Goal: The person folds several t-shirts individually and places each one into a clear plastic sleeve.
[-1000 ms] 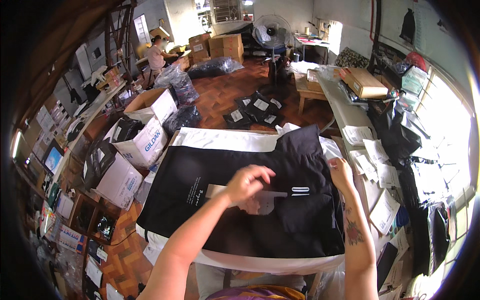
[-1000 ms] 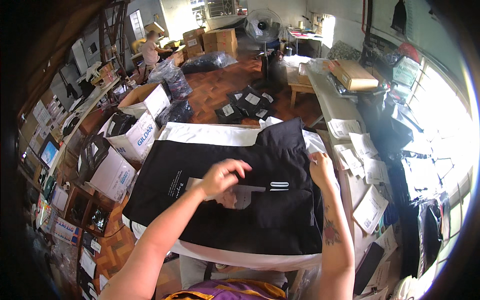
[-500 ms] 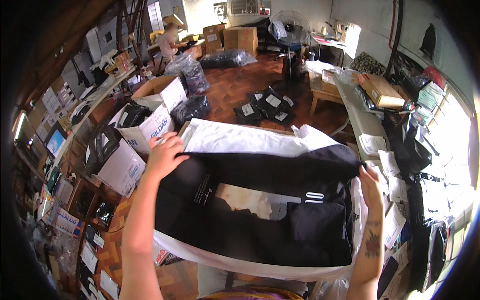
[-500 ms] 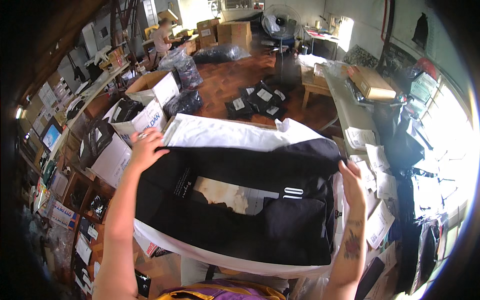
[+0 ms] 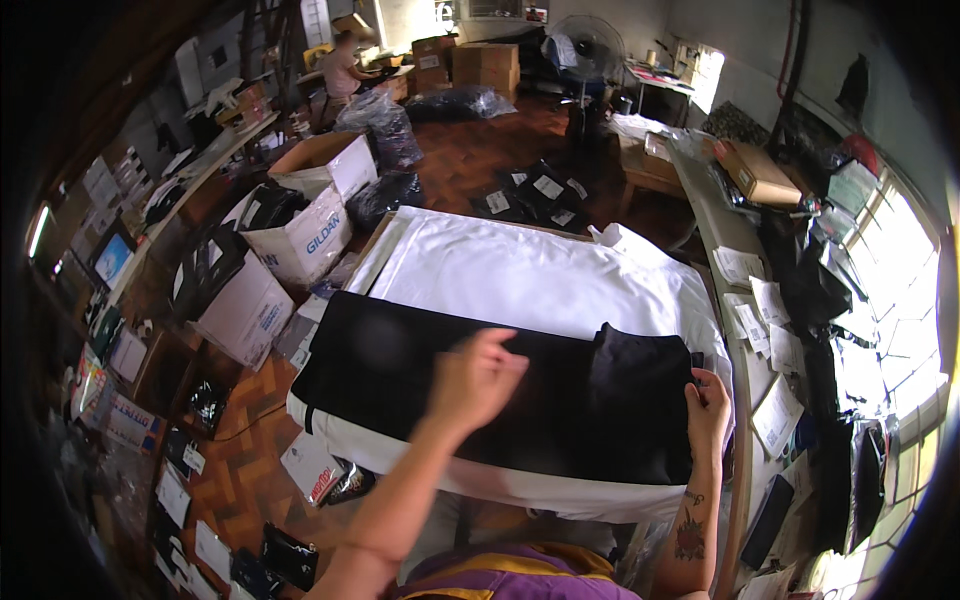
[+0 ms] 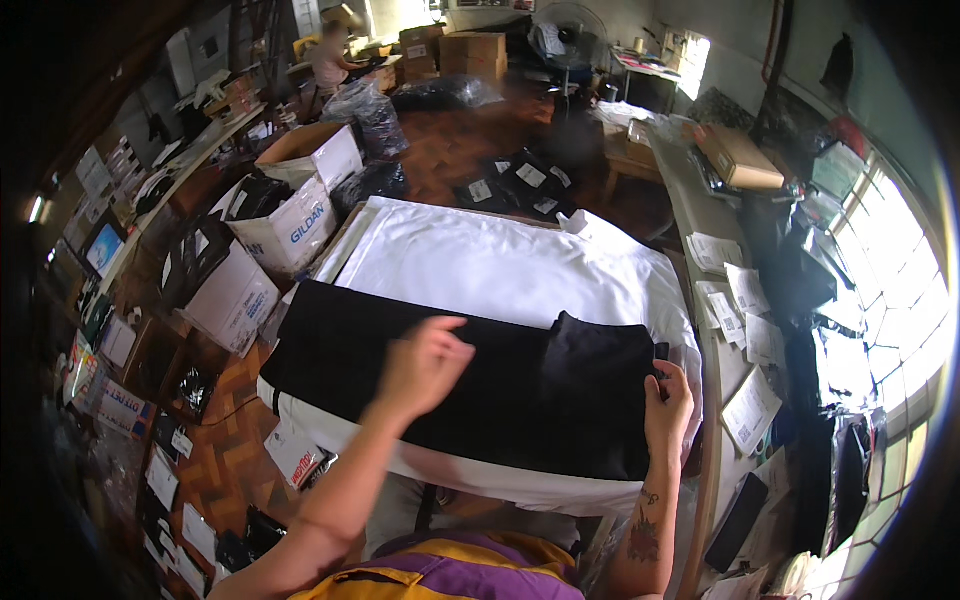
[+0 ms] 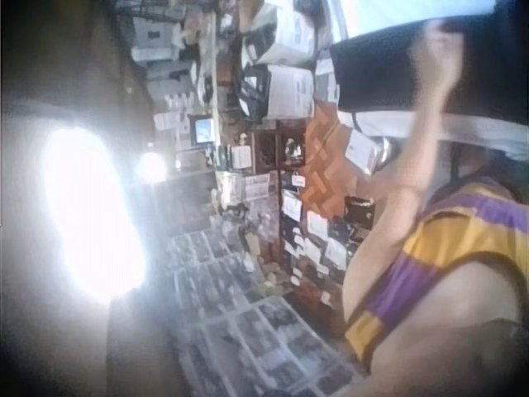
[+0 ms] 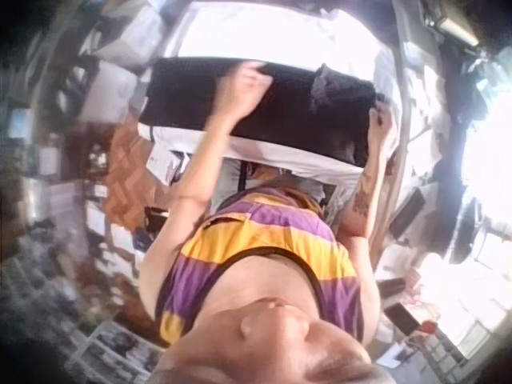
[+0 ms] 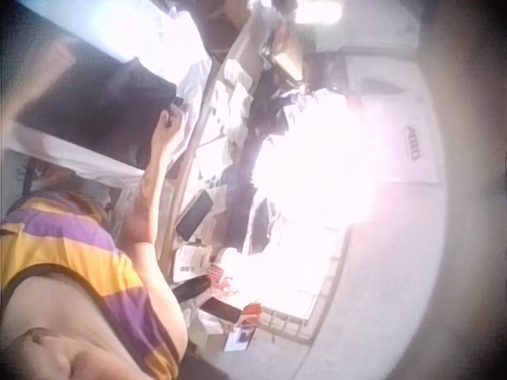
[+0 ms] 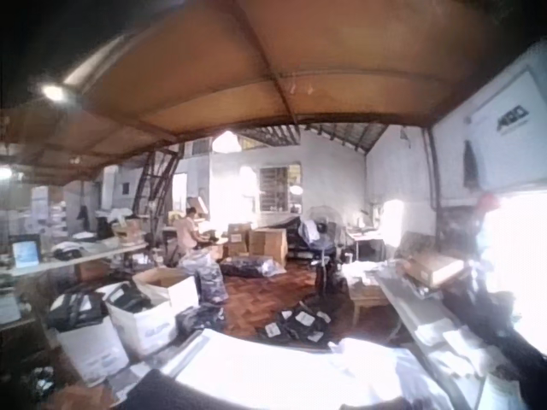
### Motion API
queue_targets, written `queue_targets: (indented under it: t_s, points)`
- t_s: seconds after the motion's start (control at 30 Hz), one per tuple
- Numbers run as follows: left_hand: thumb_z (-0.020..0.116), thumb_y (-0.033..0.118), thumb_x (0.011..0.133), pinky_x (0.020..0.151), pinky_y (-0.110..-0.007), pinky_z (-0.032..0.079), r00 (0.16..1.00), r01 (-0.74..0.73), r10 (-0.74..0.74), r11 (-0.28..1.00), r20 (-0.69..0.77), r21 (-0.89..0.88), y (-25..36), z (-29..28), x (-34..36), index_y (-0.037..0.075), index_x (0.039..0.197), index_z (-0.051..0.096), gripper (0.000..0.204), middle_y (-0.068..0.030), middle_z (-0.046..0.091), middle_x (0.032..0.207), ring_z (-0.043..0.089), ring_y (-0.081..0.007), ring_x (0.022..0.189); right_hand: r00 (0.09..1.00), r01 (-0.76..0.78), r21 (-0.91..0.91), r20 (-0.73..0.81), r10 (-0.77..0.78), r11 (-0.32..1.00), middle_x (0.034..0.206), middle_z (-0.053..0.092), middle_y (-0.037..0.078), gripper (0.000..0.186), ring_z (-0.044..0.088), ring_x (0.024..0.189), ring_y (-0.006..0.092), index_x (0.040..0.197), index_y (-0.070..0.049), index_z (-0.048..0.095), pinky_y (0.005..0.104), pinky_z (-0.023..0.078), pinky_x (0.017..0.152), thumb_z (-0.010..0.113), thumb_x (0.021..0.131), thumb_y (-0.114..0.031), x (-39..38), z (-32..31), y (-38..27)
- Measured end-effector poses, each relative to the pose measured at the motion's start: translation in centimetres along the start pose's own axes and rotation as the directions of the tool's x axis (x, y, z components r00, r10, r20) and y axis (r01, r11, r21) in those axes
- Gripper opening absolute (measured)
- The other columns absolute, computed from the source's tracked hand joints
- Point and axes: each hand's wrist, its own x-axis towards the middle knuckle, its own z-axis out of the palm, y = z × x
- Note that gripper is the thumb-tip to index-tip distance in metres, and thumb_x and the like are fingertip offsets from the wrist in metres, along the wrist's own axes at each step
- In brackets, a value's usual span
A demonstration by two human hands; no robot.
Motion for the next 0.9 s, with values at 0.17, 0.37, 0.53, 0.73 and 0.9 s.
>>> queue_targets:
  t_s: [0.17,0.37,0.53,0.73,0.9]
  points:
    - [0.066,0.020,0.090,0.079,-0.040,0.040,0.974,-0.150,0.165,0.984,0.156,-0.100,3.0,10.2,-1.9,0.019,0.126,0.053,0.039,-0.0019,0.060,0.076,0.061,-0.0192,0.070,0.990,0.139,0.117,-0.005,-0.140,0.983,0.076,0.058,0.002,0.024,0.051,0.070,0.0074,0.101,-0.006,0.072,0.0238,0.040,0.066,0.064,0.080,0.004,-2.2,-1.4,1.0]
    - [0.068,0.018,0.083,0.086,-0.045,0.042,0.959,-0.247,0.189,0.921,0.211,0.300,3.3,10.3,-5.0,0.020,0.114,0.062,0.032,-0.0091,0.055,0.122,0.056,-0.0297,0.110,0.861,0.417,-0.537,-0.025,-0.508,0.733,0.123,0.058,0.015,0.030,0.053,0.118,0.0356,0.100,-0.011,0.072,0.0451,0.041,0.099,0.066,0.072,-0.002,-5.1,-0.9,-1.3]
    - [0.065,0.031,0.087,0.104,-0.053,0.039,0.935,-0.348,0.311,0.895,0.168,0.279,0.4,8.6,-1.6,0.016,0.130,0.057,0.046,-0.0185,0.048,0.140,0.045,-0.0358,0.131,0.725,0.684,-0.242,0.328,-0.606,0.688,0.145,0.046,0.020,0.044,0.044,0.133,0.0413,0.131,-0.014,0.060,0.0499,0.032,0.112,0.064,0.087,-0.019,-4.5,6.5,-5.1]
    - [0.046,0.048,0.098,0.113,-0.055,0.029,0.984,0.170,-0.065,0.582,-0.164,0.795,-11.7,-6.2,0.8,0.017,0.141,0.051,0.054,-0.0138,0.041,0.153,0.037,-0.0371,0.140,0.761,0.630,-0.282,0.408,-0.504,0.724,0.156,0.034,0.019,0.058,0.032,0.143,0.0412,0.151,-0.022,0.040,0.0512,0.024,0.118,0.056,0.097,-0.034,-4.4,8.7,-2.1]
    - [0.039,0.051,0.100,0.103,-0.050,0.044,0.716,0.689,-0.425,0.302,-0.554,0.659,-15.9,-17.3,-2.4,0.011,0.139,0.052,0.057,-0.0173,0.048,0.143,0.055,-0.0356,0.123,0.751,0.631,-0.242,0.427,-0.503,0.737,0.157,0.031,0.019,0.059,0.029,0.144,0.0408,0.151,-0.022,0.039,0.0522,0.022,0.118,0.056,0.097,-0.034,-4.5,9.3,-2.6]
